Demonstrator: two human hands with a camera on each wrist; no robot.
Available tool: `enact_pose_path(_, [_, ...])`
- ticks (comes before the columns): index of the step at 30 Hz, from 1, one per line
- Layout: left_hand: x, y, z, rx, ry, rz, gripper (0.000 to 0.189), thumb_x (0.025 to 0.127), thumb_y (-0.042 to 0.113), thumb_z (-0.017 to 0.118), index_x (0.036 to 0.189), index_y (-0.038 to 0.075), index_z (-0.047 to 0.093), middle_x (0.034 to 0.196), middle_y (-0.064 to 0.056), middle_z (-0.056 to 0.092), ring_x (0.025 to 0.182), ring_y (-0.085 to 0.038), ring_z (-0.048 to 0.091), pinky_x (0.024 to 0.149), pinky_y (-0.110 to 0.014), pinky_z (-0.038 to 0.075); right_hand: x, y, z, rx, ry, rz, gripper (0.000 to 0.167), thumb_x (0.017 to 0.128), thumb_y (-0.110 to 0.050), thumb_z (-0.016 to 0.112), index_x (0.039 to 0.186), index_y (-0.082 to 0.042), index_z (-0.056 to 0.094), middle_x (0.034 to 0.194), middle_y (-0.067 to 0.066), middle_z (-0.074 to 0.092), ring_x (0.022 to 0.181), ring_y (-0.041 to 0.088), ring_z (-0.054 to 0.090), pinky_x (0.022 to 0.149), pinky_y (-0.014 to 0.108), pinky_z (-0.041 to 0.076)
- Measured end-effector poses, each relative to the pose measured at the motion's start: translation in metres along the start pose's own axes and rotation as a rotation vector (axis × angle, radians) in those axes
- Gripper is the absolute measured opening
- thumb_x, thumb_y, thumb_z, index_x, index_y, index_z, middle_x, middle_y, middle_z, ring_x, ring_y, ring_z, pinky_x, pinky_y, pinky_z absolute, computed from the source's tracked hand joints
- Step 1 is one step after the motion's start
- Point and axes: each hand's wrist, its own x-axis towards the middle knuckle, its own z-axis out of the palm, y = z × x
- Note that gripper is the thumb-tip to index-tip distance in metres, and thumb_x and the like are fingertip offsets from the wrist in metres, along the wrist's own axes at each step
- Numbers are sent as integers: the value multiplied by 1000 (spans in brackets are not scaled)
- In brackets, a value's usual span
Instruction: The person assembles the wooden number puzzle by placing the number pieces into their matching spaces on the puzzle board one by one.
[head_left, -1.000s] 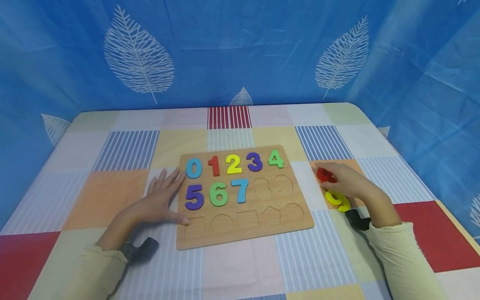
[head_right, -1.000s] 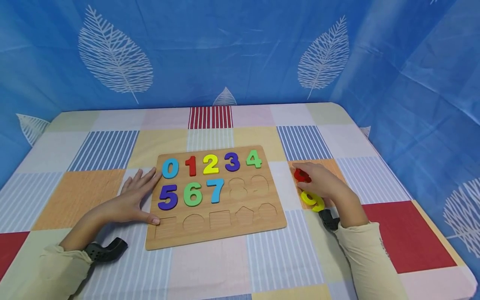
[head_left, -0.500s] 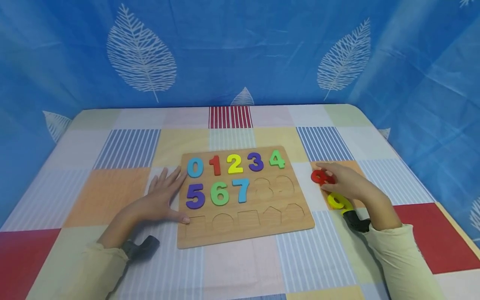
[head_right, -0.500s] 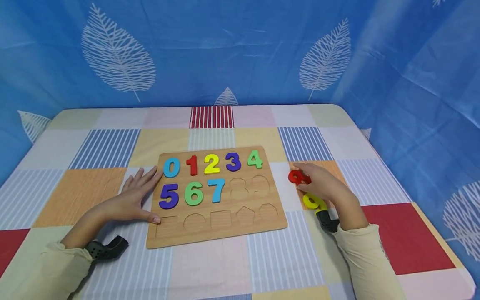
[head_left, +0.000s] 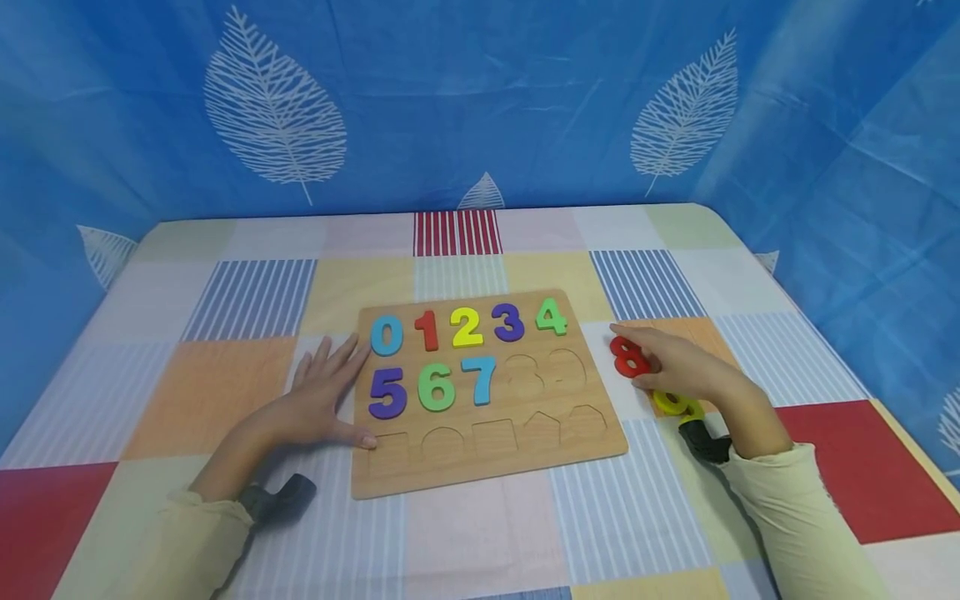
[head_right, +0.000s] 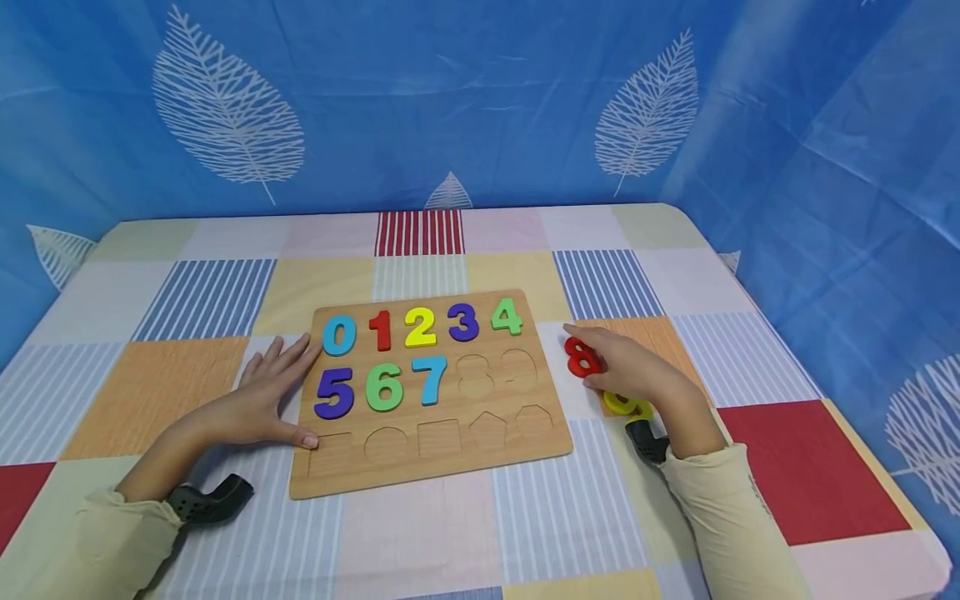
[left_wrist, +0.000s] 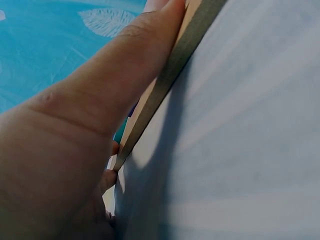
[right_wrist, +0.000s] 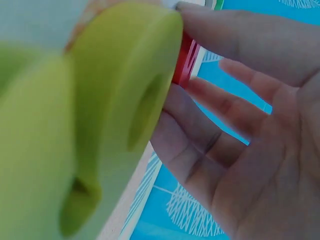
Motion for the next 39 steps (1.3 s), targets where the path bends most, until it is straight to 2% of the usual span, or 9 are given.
enact_pose_path(6, [-1, 1, 0, 3, -1, -14, 123, 58, 61, 74, 147, 7, 8, 153, -20, -3, 136, -43, -19, 105, -61, -13, 0, -3, 1, -27, 26, -12, 66, 80, -8, 68, 137, 0, 36, 131, 24, 45, 107, 33, 47, 88, 51, 47])
enact_pose_path(14, [0, 2, 1, 12, 2, -19, 123, 58, 62, 74, 147, 7, 8, 153, -20, -2, 136, -43, -18, 106, -61, -12, 1, -13, 3, -54, 58, -65, 64, 78, -13, 71, 134, -1, 42, 126, 21, 50, 100, 28, 50, 86, 47, 48])
enact_pose_path(23, [0, 1, 1, 10, -2, -18, 123, 58, 61, 74, 147, 7, 9, 153, -19, -3, 136, -43, -18, 105, -61, -12, 8, -32, 8, -83, 60, -149, 62, 77, -15, 72, 131, -1, 46, 126, 17, 52, 114, 31, 49, 93, 50, 44])
enact_pose_path(28, [0, 0, 1, 8, 1, -18, 123, 58, 61, 74, 147, 8, 8, 153, -18, -4, 136, -42, -19, 106, -61, -12, 15, -47, 7, -85, 53, -206, 62, 77, -16, 72, 132, -2, 46, 128, 17, 51, 114, 30, 51, 93, 48, 45])
enact_pose_path(34, [1, -2, 2, 11, 3, -11, 123, 58, 63, 73, 148, 10, 7, 153, -18, -4, 136, -42, -19, 106, -61, -12, 23, -66, 8, -84, 15, -258, 61, 79, -16, 70, 133, -3, 45, 128, 17, 51, 110, 29, 52, 89, 46, 48])
enact_pose_path(39, [1, -3, 3, 5, 6, 3, 122, 59, 61, 74, 148, 9, 7, 153, -18, -4, 136, -42, -19, 105, -62, -12, 29, -84, 12, -84, -29, -278, 61, 80, -19, 69, 134, -7, 44, 134, 17, 46, 119, 32, 47, 92, 47, 46])
